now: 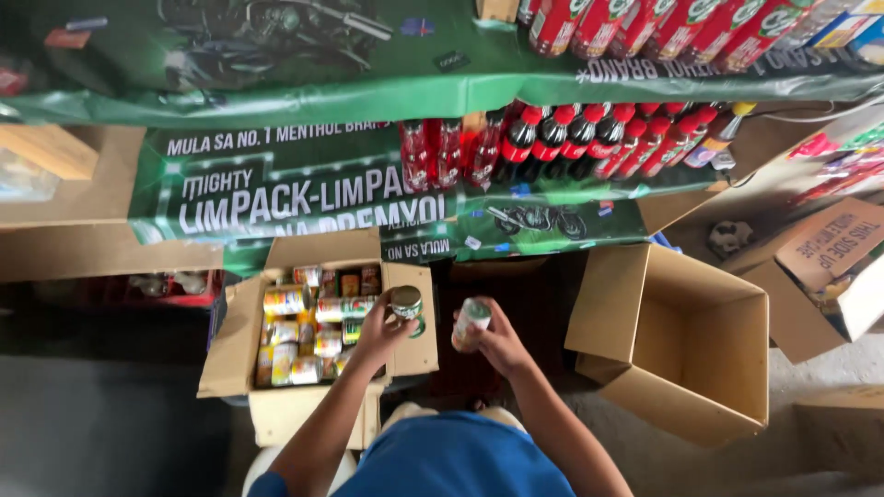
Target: Stocking cans of food onto a grocery store shelf from a cardboard box.
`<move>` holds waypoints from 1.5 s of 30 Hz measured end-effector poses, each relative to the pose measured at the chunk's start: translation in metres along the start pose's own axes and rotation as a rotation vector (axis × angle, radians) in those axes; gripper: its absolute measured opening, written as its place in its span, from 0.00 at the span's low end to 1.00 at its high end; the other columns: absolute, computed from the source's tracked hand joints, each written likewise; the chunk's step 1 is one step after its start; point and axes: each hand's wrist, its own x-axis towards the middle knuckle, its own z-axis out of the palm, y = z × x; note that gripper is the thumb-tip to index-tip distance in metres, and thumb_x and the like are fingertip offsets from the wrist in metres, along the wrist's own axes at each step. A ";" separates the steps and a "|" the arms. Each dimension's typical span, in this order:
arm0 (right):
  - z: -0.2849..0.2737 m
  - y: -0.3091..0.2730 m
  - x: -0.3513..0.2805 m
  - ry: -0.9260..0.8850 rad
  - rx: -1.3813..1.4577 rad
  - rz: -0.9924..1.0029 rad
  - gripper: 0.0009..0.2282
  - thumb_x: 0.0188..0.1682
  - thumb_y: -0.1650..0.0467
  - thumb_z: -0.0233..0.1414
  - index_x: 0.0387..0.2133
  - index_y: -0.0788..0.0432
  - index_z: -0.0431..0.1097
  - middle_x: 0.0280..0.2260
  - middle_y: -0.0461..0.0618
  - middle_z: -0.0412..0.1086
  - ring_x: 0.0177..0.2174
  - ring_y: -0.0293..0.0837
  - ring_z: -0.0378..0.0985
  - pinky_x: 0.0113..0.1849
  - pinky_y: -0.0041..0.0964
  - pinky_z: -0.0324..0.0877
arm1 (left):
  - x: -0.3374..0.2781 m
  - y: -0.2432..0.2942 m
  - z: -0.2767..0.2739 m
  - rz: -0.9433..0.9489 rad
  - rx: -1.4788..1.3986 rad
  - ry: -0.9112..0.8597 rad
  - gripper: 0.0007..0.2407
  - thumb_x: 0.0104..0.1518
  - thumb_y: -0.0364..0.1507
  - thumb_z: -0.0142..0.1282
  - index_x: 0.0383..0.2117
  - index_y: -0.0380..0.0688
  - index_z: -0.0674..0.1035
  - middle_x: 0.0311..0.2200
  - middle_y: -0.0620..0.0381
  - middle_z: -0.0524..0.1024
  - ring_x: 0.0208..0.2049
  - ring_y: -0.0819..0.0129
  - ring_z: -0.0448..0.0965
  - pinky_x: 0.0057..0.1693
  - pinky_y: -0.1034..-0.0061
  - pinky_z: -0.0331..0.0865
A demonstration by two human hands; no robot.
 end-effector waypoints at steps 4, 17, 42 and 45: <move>0.017 -0.026 -0.008 -0.045 -0.179 -0.123 0.26 0.44 0.70 0.63 0.55 0.61 0.61 0.48 0.54 0.71 0.46 0.46 0.76 0.46 0.43 0.74 | -0.024 0.052 0.006 -0.060 -0.438 -0.081 0.28 0.49 0.26 0.65 0.60 0.38 0.69 0.50 0.51 0.78 0.51 0.66 0.80 0.53 0.70 0.80; 0.050 -0.083 -0.021 -0.127 -0.373 -0.177 0.32 0.43 0.68 0.66 0.60 0.67 0.60 0.46 0.52 0.72 0.46 0.42 0.76 0.48 0.40 0.75 | -0.037 0.111 0.018 0.011 -0.355 -0.032 0.27 0.48 0.23 0.66 0.59 0.41 0.72 0.50 0.55 0.78 0.54 0.67 0.79 0.52 0.70 0.78; 0.180 -0.297 0.094 -0.159 -0.967 -0.802 0.28 0.47 0.81 0.60 0.60 0.64 0.55 0.55 0.55 0.67 0.56 0.48 0.75 0.56 0.45 0.75 | -0.039 0.151 -0.084 0.140 -0.371 0.033 0.30 0.48 0.21 0.68 0.61 0.37 0.70 0.51 0.55 0.78 0.52 0.69 0.79 0.56 0.73 0.74; 0.196 -0.326 0.123 -0.103 -1.018 -0.870 0.26 0.51 0.79 0.61 0.60 0.62 0.55 0.55 0.55 0.67 0.55 0.48 0.76 0.53 0.43 0.79 | -0.040 0.141 -0.089 0.097 -0.339 0.014 0.30 0.47 0.22 0.68 0.60 0.36 0.71 0.51 0.54 0.78 0.51 0.69 0.80 0.56 0.74 0.74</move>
